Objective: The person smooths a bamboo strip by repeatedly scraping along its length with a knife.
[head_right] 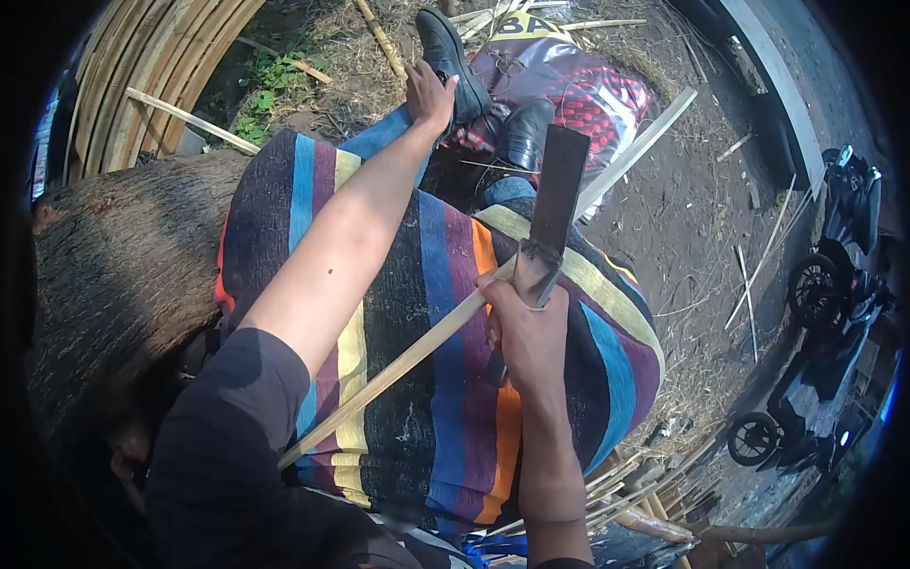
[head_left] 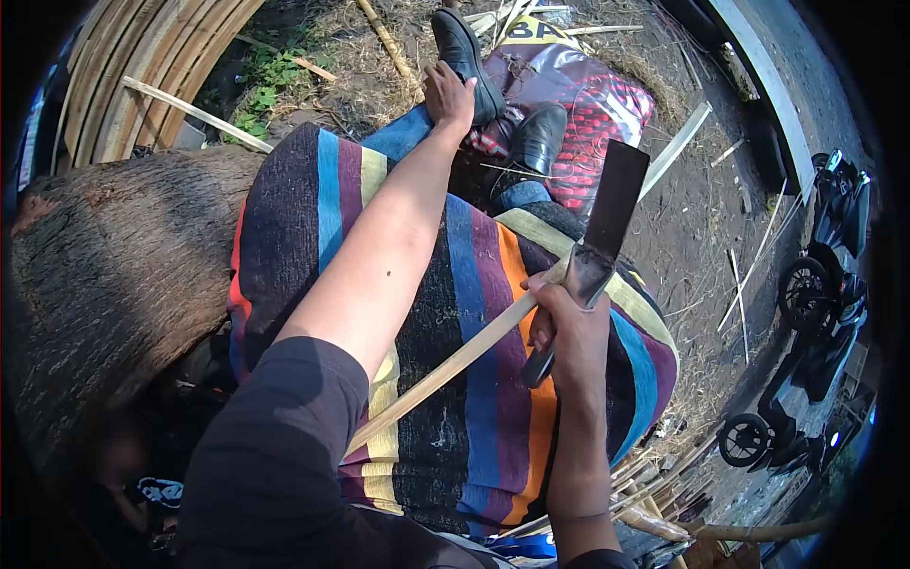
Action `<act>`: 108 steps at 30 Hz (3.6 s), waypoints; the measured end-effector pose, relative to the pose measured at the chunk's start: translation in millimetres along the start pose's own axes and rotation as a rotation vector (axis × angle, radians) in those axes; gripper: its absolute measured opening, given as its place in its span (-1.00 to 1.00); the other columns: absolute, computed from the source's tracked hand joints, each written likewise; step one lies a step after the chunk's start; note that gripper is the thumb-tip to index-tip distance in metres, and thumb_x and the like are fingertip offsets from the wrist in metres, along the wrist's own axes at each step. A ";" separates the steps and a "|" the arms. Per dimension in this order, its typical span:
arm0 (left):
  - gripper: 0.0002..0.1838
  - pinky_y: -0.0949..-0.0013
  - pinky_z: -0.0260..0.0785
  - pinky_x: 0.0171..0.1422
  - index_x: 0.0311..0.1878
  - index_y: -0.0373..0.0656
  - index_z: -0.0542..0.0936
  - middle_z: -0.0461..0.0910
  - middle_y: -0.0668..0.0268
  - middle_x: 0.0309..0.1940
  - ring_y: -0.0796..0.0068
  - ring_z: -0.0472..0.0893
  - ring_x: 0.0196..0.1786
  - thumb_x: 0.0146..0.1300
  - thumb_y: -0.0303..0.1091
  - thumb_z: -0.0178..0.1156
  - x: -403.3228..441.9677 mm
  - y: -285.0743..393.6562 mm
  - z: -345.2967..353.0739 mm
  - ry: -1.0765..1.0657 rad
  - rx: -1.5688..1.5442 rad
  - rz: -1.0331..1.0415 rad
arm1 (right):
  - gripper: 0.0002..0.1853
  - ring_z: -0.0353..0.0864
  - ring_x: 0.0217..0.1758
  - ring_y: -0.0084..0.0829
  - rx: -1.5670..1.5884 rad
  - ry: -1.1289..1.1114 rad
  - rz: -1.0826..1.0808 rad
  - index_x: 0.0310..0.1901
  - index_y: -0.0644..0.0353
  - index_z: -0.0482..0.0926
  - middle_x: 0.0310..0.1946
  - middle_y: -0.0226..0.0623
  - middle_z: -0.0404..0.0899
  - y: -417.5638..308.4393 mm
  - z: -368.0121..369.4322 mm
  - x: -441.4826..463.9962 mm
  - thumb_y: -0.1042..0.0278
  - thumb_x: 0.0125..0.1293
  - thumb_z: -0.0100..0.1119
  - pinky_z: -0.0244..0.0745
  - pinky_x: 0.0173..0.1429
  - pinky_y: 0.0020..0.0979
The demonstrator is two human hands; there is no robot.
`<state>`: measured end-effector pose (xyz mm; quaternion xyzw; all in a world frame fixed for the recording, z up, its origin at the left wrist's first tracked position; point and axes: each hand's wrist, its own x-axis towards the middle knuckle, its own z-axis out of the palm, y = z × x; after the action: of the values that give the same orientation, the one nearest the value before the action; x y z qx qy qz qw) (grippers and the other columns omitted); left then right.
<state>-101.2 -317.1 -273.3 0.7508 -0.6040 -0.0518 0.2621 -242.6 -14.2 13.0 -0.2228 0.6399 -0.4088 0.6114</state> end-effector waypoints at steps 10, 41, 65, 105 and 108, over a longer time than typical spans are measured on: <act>-0.83 0.11 0.53 0.07 -0.02 -0.09 0.53 0.44 0.16 0.00 0.10 0.58 0.00 0.35 -0.46 0.09 1.8 -16.7 6.3 -0.066 0.042 0.272 | -0.90 0.37 -0.70 -0.67 -0.028 0.010 0.036 -0.34 0.28 0.59 -0.69 -0.46 0.45 -2.5 -2.1 1.1 0.43 0.27 0.21 0.23 -0.58 -0.54; -0.64 0.00 0.50 0.19 -0.06 -0.25 0.67 0.67 -0.09 -0.01 -0.09 0.69 0.01 0.26 -0.15 0.20 63.2 -70.8 -57.5 -0.373 0.032 -0.025 | -0.86 0.39 -0.64 -0.69 -0.123 0.029 0.050 -0.35 0.25 0.59 -0.65 -0.50 0.44 -3.4 -7.0 -2.0 0.36 0.27 0.25 0.27 -0.52 -0.54; -0.79 0.04 0.44 0.18 -0.12 -0.15 0.68 0.61 0.06 0.03 0.05 0.62 0.11 0.32 -0.25 0.21 49.2 -69.8 -34.3 -0.227 0.050 -0.470 | -0.84 0.41 -0.66 -0.66 -0.180 0.051 0.072 -0.36 0.25 0.60 -0.66 -0.49 0.44 -1.2 -8.2 0.5 0.33 0.26 0.25 0.32 -0.53 -0.52; -0.75 0.16 0.26 0.32 -0.02 0.01 0.67 0.55 0.35 -0.04 0.25 0.49 0.16 0.23 -0.28 0.34 27.0 -40.6 -18.6 -0.138 -0.033 0.746 | -0.85 0.39 -0.69 -0.67 -0.161 0.057 0.031 -0.37 0.25 0.56 -0.68 -0.48 0.43 5.4 -12.3 7.2 0.37 0.29 0.23 0.29 -0.57 -0.53; -0.81 0.20 0.26 0.28 -0.11 -0.01 0.69 0.55 0.41 -0.07 0.33 0.50 0.12 0.21 -0.27 0.35 24.3 -39.3 -21.5 -0.158 0.113 0.821 | -0.86 0.39 -0.69 -0.66 -0.125 0.061 0.045 -0.37 0.25 0.56 -0.67 -0.47 0.43 4.3 -10.4 5.8 0.37 0.28 0.23 0.29 -0.57 -0.52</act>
<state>-51.7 -327.5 -267.1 0.4549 -0.8731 0.0327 0.1725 -252.6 -13.7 5.2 -0.2334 0.6871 -0.3609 0.5858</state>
